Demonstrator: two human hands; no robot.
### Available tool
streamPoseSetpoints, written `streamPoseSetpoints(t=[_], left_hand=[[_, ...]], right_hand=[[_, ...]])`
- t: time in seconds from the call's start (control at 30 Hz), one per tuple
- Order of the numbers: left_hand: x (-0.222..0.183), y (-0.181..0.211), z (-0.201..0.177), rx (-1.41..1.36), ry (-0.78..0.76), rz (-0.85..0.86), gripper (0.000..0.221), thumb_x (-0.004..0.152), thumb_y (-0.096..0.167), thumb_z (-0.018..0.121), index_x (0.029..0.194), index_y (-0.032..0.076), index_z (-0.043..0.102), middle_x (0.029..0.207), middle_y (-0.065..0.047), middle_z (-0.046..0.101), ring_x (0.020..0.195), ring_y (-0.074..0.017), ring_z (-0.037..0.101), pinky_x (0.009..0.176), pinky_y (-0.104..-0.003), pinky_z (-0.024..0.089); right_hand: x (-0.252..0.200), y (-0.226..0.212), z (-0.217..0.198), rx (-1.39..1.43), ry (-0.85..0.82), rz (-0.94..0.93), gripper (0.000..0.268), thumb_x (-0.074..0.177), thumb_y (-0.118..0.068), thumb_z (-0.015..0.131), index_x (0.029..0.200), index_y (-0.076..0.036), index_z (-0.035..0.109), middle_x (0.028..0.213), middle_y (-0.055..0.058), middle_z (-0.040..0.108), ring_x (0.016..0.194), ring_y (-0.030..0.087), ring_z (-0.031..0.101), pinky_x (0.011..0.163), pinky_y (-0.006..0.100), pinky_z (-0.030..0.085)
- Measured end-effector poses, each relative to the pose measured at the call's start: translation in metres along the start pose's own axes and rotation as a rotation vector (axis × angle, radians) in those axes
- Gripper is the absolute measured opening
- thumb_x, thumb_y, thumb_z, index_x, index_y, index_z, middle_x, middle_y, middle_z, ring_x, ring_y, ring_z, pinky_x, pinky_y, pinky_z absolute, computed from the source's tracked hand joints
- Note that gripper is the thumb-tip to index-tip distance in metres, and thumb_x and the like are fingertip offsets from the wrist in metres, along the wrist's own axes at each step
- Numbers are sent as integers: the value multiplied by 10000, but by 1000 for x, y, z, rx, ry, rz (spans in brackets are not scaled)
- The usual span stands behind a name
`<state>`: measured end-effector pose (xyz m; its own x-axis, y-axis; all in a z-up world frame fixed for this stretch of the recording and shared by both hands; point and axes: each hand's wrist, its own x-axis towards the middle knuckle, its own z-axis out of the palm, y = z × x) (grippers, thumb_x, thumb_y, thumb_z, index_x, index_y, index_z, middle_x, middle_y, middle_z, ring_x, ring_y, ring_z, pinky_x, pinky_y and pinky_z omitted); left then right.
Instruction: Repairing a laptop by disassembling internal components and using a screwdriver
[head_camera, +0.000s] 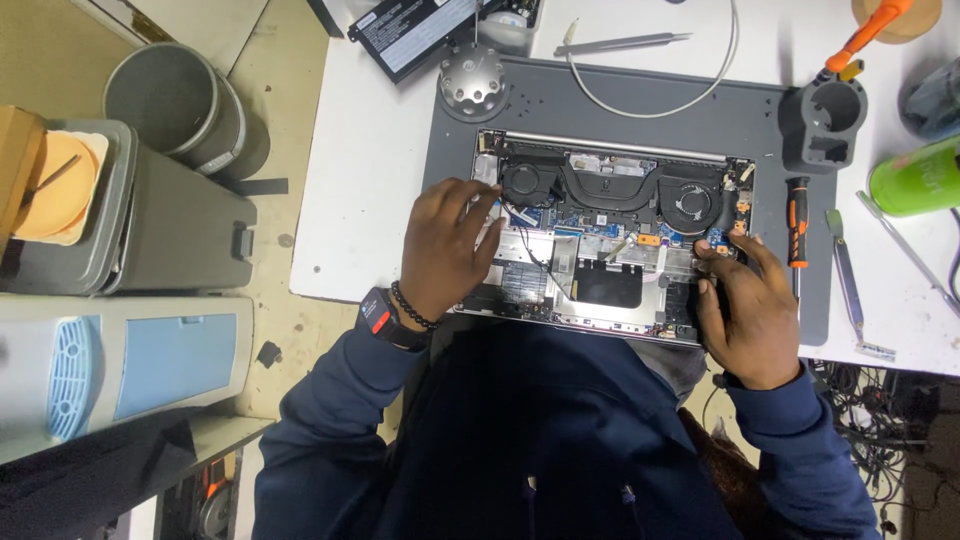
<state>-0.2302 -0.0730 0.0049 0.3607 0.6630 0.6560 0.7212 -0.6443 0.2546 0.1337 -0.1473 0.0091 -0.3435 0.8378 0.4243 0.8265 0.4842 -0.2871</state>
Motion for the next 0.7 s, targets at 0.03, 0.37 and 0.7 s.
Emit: streamPoseSetpoints(t=[0.03, 0.37, 0.7], left_hand=[[-2, 1, 1, 0, -3, -4, 255, 1026, 147, 641, 1222, -13, 668, 1191, -125, 609, 1083, -330, 583, 931, -474, 521], [4, -3, -3, -1, -167, 71, 273, 1056, 204, 606, 1209, -10, 678, 1218, -134, 649, 1209, -379, 551, 1131, -648, 393], [3, -3, 4, -85, -51, 105, 127, 903, 71, 871, 1004, 41, 799, 1112, -76, 691, 1127, -298, 606, 1163, -604, 400]], right_hand=[[-2, -2, -2, 3, -4, 0, 246, 1067, -72, 506, 1177, 88, 656, 1286, 170, 715, 1346, 444, 545, 1205, 553, 457], [3, -5, -4, -46, -15, 7, 220, 1046, -83, 550, 1150, 75, 663, 1285, 181, 722, 1354, 469, 547, 1224, 605, 441], [15, -27, -50, -162, -57, -90, 264, 1002, -186, 717, 1166, 15, 666, 1174, 141, 768, 1314, 414, 638, 1121, 503, 548]])
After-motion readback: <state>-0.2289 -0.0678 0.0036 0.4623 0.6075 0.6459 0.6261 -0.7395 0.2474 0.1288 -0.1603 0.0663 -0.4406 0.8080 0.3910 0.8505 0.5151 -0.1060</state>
